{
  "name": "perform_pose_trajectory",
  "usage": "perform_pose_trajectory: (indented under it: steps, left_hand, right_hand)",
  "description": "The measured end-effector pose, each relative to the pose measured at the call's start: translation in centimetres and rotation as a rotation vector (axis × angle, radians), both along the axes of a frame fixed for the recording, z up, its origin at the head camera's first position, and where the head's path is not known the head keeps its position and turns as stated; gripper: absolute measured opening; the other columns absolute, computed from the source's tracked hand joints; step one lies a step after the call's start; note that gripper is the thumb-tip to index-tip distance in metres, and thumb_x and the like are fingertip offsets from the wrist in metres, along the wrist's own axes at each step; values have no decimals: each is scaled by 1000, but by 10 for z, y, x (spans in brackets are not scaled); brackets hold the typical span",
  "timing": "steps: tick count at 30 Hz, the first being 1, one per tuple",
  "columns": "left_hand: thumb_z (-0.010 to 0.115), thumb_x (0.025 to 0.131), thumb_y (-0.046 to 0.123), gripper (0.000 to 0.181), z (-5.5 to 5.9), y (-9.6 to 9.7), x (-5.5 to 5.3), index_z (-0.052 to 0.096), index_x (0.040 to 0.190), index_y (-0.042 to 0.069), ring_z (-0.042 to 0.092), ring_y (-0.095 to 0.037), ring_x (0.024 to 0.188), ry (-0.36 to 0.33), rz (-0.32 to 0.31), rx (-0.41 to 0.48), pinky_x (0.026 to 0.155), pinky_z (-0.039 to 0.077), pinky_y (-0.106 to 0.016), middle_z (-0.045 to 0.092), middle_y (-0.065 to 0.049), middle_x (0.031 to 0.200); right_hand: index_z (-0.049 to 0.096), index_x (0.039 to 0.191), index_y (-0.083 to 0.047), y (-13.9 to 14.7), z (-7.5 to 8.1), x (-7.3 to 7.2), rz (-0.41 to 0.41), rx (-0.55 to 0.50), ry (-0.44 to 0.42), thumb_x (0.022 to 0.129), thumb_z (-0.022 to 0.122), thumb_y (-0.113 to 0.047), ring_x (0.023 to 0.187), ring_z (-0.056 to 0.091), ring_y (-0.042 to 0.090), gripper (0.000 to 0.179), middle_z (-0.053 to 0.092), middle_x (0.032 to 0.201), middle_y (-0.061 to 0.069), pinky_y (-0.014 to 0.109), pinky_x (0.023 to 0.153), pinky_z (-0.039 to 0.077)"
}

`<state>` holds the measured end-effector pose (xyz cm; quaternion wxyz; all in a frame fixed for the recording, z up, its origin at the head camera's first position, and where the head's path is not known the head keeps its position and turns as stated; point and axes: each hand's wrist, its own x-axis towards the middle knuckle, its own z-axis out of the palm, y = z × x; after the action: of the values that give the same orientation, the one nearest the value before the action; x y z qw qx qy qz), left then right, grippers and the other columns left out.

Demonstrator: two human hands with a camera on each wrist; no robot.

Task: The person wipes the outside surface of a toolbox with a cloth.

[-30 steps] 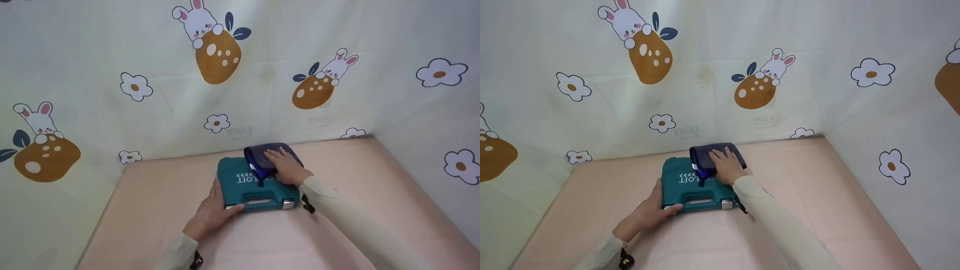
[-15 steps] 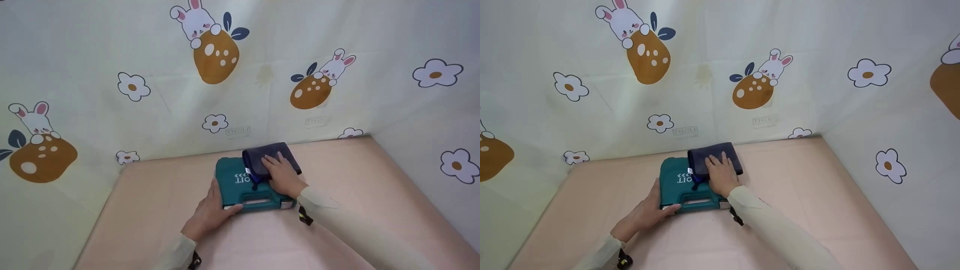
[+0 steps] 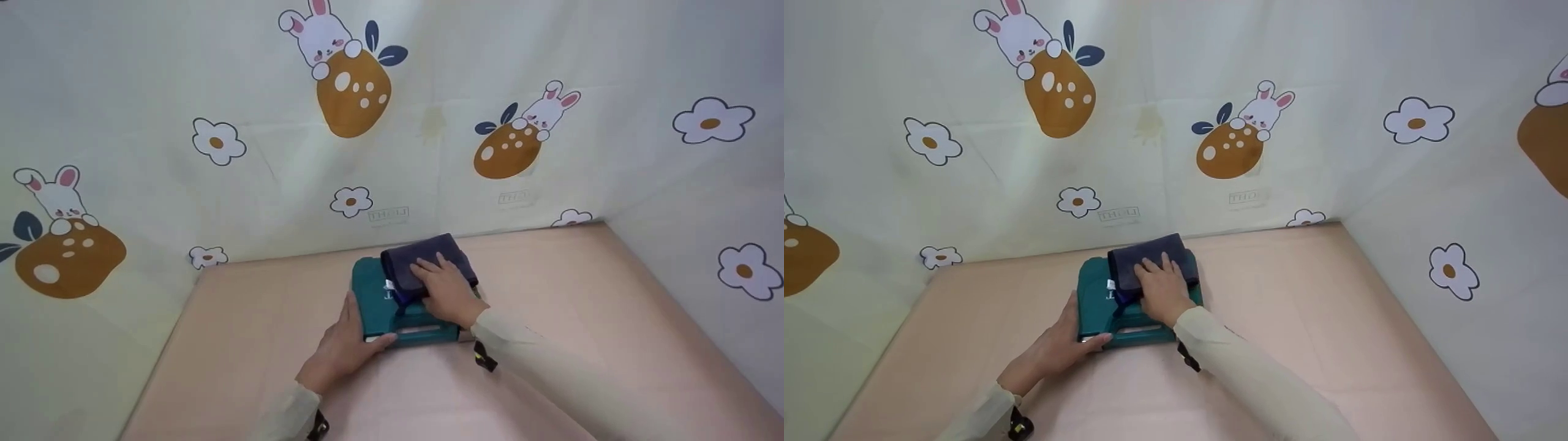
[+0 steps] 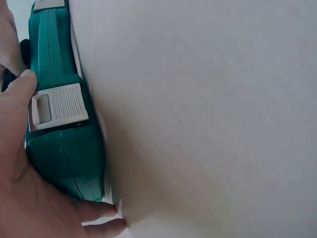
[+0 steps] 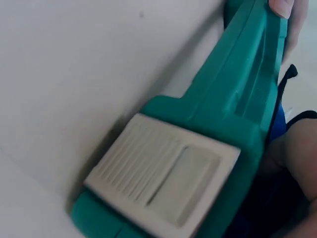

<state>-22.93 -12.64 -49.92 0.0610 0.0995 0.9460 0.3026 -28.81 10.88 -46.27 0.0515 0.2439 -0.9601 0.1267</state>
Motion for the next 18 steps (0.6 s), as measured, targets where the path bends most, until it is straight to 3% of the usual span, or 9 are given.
perform_pose_trajectory:
  steps: [18]
  left_hand:
    - [60,88,74,125,-2,-2,-1,-2,157,-9,40,-44,137,61,-36,-6,107,36,-57,9,-31,163]
  right_hand:
    - [53,149,-8,-56,6,11,103,-16,-85,96,69,-14,144,31,42,55,44,155,12,55,114,25]
